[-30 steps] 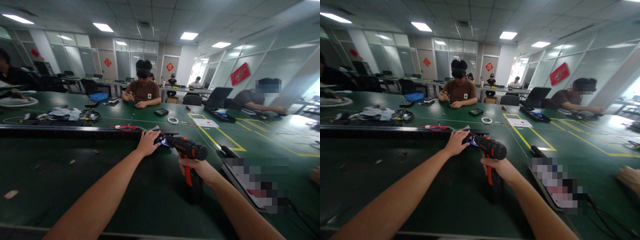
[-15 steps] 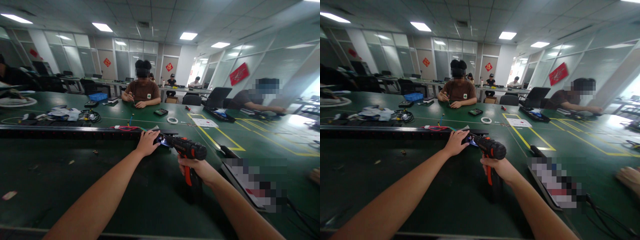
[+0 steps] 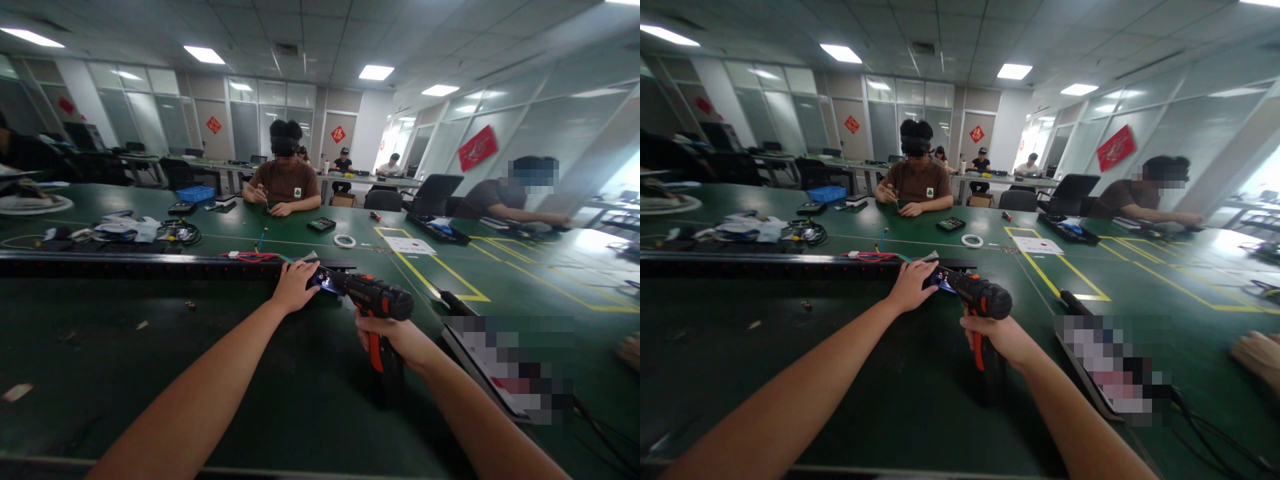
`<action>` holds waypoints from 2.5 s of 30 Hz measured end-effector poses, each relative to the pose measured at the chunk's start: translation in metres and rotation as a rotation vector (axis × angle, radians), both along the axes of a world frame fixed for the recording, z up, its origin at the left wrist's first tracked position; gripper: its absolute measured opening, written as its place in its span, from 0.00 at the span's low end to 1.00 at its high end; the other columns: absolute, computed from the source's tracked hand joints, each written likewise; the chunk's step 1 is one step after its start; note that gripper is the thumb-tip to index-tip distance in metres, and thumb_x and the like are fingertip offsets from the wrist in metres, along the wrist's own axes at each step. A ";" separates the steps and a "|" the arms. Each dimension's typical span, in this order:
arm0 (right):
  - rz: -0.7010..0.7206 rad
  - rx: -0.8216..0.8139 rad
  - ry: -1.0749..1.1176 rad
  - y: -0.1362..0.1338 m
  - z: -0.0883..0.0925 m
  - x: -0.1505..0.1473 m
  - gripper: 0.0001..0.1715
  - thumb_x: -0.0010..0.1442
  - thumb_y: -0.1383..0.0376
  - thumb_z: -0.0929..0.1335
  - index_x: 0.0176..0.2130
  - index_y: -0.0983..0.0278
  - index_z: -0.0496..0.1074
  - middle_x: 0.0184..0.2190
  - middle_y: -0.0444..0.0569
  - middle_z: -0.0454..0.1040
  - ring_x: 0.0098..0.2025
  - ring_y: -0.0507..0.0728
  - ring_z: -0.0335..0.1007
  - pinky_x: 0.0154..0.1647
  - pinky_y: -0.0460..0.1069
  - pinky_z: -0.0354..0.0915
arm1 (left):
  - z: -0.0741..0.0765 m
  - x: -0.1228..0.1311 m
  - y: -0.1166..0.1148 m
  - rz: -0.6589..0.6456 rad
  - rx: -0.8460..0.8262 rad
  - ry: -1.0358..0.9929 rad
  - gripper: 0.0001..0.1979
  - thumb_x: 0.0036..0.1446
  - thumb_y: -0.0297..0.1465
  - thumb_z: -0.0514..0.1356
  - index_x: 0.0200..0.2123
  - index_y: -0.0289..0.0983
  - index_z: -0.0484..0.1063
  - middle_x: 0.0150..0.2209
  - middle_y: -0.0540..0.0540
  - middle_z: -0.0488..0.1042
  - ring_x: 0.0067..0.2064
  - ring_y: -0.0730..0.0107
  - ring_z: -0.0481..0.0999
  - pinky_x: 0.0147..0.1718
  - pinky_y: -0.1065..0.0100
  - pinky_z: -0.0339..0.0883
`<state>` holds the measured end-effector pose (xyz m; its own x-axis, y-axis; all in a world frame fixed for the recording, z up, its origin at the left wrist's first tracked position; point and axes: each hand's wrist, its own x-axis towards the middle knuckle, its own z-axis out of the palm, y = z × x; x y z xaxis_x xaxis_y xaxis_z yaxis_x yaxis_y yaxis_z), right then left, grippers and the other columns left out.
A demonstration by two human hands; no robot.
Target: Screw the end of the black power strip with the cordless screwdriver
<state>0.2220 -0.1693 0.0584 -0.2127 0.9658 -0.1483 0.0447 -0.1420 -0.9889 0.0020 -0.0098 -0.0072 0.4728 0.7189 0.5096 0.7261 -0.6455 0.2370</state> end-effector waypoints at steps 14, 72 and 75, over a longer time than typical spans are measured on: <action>0.000 -0.007 -0.008 -0.002 0.005 -0.001 0.15 0.50 0.59 0.76 0.33 0.62 0.71 0.20 0.41 0.73 0.24 0.54 0.68 0.28 0.49 0.64 | 0.000 0.000 0.001 0.006 -0.010 0.002 0.33 0.64 0.39 0.62 0.69 0.45 0.58 0.65 0.43 0.69 0.66 0.53 0.62 0.67 0.44 0.45; -0.009 0.042 -0.032 -0.001 0.005 -0.002 0.13 0.52 0.60 0.75 0.35 0.63 0.71 0.21 0.42 0.73 0.23 0.55 0.69 0.29 0.50 0.64 | 0.002 0.000 0.002 -0.006 0.001 -0.002 0.33 0.64 0.39 0.62 0.69 0.44 0.58 0.65 0.43 0.69 0.65 0.53 0.62 0.67 0.43 0.46; 0.005 0.055 -0.037 0.000 0.005 -0.003 0.12 0.52 0.59 0.74 0.34 0.62 0.71 0.20 0.42 0.73 0.23 0.55 0.68 0.29 0.50 0.64 | 0.001 -0.001 0.003 0.001 -0.013 0.003 0.33 0.64 0.39 0.61 0.70 0.44 0.58 0.65 0.43 0.69 0.66 0.53 0.61 0.67 0.42 0.45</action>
